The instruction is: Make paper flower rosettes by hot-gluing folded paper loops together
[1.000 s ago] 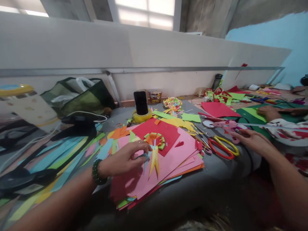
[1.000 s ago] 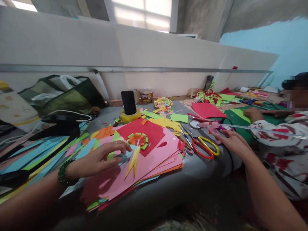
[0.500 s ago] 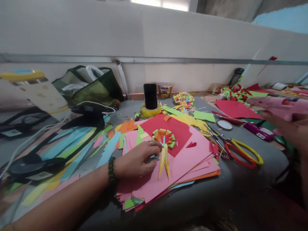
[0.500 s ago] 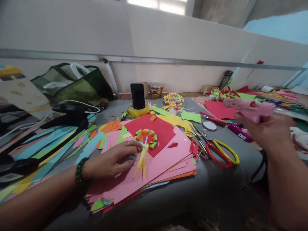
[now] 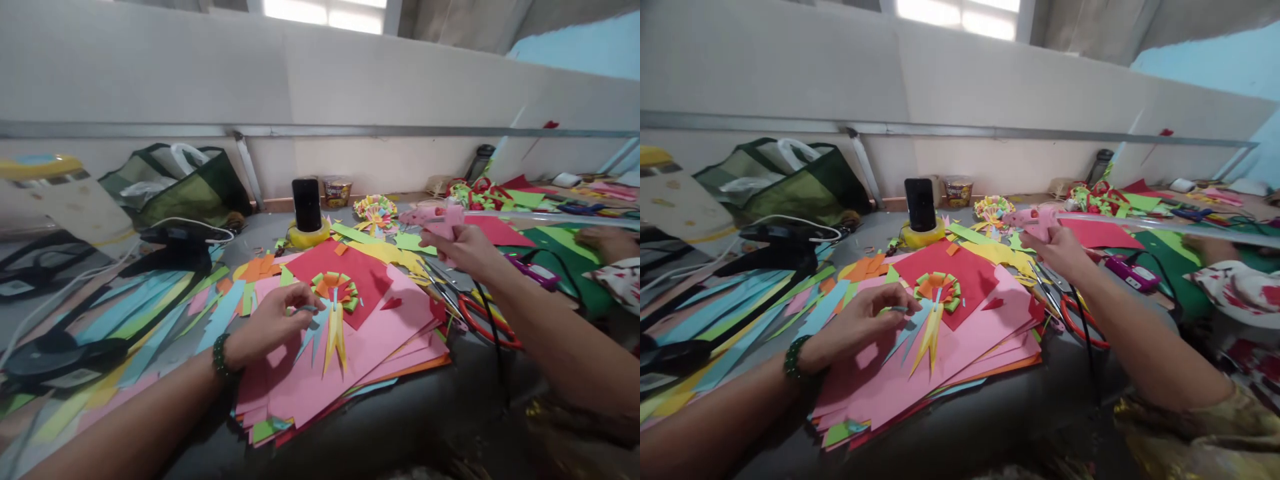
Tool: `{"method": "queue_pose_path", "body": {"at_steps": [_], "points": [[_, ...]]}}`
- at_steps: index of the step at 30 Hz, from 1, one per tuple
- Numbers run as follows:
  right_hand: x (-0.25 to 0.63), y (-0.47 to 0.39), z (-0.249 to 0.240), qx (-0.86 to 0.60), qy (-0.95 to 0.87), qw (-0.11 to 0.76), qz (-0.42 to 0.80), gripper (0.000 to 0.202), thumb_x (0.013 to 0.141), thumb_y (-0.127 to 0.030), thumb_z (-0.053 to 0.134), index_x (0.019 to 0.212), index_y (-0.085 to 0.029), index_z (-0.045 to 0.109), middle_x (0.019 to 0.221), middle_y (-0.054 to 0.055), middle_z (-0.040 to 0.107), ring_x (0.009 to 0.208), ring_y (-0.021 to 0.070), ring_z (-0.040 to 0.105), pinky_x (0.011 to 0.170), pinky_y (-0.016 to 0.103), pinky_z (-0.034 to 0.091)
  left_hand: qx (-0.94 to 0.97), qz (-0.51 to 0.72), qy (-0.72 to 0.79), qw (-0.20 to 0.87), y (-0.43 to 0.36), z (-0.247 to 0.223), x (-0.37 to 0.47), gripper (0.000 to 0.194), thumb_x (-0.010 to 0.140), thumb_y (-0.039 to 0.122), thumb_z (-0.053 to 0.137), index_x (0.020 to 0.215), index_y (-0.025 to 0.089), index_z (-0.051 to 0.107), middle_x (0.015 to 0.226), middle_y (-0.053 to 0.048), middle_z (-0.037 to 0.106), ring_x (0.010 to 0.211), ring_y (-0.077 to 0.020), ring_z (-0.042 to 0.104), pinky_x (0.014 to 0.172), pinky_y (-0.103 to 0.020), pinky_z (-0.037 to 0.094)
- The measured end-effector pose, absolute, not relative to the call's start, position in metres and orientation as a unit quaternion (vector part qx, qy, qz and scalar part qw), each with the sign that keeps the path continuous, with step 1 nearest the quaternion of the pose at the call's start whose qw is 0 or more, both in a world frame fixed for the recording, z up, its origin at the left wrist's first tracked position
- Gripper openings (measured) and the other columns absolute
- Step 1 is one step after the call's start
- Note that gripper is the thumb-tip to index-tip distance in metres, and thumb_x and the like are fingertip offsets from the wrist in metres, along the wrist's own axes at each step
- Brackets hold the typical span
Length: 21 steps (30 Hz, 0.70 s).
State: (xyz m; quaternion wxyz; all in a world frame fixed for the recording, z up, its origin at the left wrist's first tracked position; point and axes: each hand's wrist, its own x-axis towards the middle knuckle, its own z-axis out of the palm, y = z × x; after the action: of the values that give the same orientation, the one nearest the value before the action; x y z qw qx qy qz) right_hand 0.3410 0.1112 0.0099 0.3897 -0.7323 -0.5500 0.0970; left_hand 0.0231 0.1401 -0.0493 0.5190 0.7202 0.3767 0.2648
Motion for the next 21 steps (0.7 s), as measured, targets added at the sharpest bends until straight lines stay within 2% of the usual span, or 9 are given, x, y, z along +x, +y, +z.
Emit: {"method": "queue_pose_path", "body": {"at_steps": [3,5,7,10,12,14,16,19,21], "points": [[0.332,0.117,0.002,-0.716,-0.529,0.414,0.190,0.052,0.069,-0.068,0.070,0.069,-0.016,0.070,0.045,-0.003,0.049,0.042,0.0098,0.041,0.042,0.024,0.033,0.645,0.296,0.381,0.592,0.143,-0.043,0.027,0.014,0.062,0.029,0.060,0.069,0.022,0.051,0.067,0.000,0.065,0.063,-0.0155,0.057,0.055,-0.025,0.048],[0.320,0.115,-0.004,-0.685,-0.552,0.427,0.210,0.053,0.069,-0.069,0.069,0.073,-0.016,0.072,0.046,-0.003,0.049,0.043,0.0105,0.042,0.043,0.025,0.034,0.653,0.291,0.397,0.575,0.145,-0.037,0.032,0.013,0.063,0.031,0.058,0.070,0.023,0.051,0.059,0.003,0.060,0.057,-0.0146,0.054,0.054,-0.025,0.045],[0.307,0.112,-0.009,-0.651,-0.583,0.438,0.212,0.056,0.068,-0.072,0.067,0.077,-0.017,0.072,0.049,-0.003,0.050,0.046,0.0123,0.045,0.045,0.026,0.038,0.717,0.245,0.426,0.495,0.146,-0.032,0.039,0.015,0.066,0.036,0.059,0.073,0.022,0.056,0.056,0.003,0.057,0.053,-0.0149,0.053,0.054,-0.026,0.042],[0.294,0.111,-0.020,-0.613,-0.618,0.457,0.182,0.058,0.072,-0.075,0.063,0.079,-0.018,0.073,0.052,-0.001,0.054,0.050,0.0152,0.049,0.049,0.028,0.041,0.825,0.159,0.469,0.272,0.145,-0.027,0.053,0.022,0.071,0.044,0.066,0.071,0.022,0.063,0.057,0.000,0.059,0.057,-0.0192,0.056,0.057,-0.028,0.036],[0.291,0.114,-0.028,-0.608,-0.621,0.465,0.171,0.060,0.076,-0.076,0.058,0.080,-0.018,0.073,0.056,0.001,0.057,0.052,0.0162,0.050,0.050,0.029,0.041,0.855,0.113,0.483,0.153,0.143,-0.027,0.064,0.022,0.073,0.043,0.067,0.068,0.022,0.063,0.060,-0.003,0.062,0.063,-0.0231,0.060,0.060,-0.030,0.034],[0.292,0.118,-0.035,-0.614,-0.612,0.467,0.175,0.062,0.076,-0.076,0.055,0.082,-0.017,0.073,0.058,0.002,0.058,0.053,0.0168,0.050,0.052,0.030,0.041,0.863,0.073,0.489,0.101,0.142,-0.029,0.072,0.016,0.075,0.036,0.065,0.068,0.023,0.061,0.062,-0.004,0.063,0.067,-0.0245,0.062,0.061,-0.030,0.032],[0.294,0.121,-0.039,-0.617,-0.607,0.469,0.178,0.065,0.075,-0.076,0.055,0.082,-0.015,0.074,0.057,0.001,0.057,0.053,0.0171,0.050,0.053,0.031,0.042,0.861,0.045,0.496,0.102,0.143,-0.032,0.078,0.013,0.075,0.028,0.063,0.065,0.023,0.057,0.062,-0.003,0.061,0.066,-0.0232,0.060,0.060,-0.030,0.029],[0.297,0.122,-0.042,-0.606,-0.611,0.479,0.172,0.065,0.077,-0.074,0.055,0.087,-0.014,0.076,0.057,0.001,0.058,0.055,0.0179,0.052,0.055,0.031,0.044,0.849,0.032,0.510,0.135,0.146,-0.034,0.082,0.018,0.071,0.020,0.061,0.058,0.022,0.050,0.058,-0.002,0.056,0.061,-0.0205,0.056,0.057,-0.030,0.024],[0.298,0.122,-0.043,-0.600,-0.615,0.482,0.170,0.064,0.079,-0.074,0.054,0.088,-0.015,0.076,0.058,0.002,0.061,0.056,0.0186,0.054,0.056,0.031,0.045,0.843,0.034,0.514,0.156,0.149,-0.033,0.083,0.018,0.071,0.017,0.060,0.056,0.021,0.050,0.058,-0.001,0.056,0.059,-0.0185,0.053,0.056,-0.030,0.024]]}}
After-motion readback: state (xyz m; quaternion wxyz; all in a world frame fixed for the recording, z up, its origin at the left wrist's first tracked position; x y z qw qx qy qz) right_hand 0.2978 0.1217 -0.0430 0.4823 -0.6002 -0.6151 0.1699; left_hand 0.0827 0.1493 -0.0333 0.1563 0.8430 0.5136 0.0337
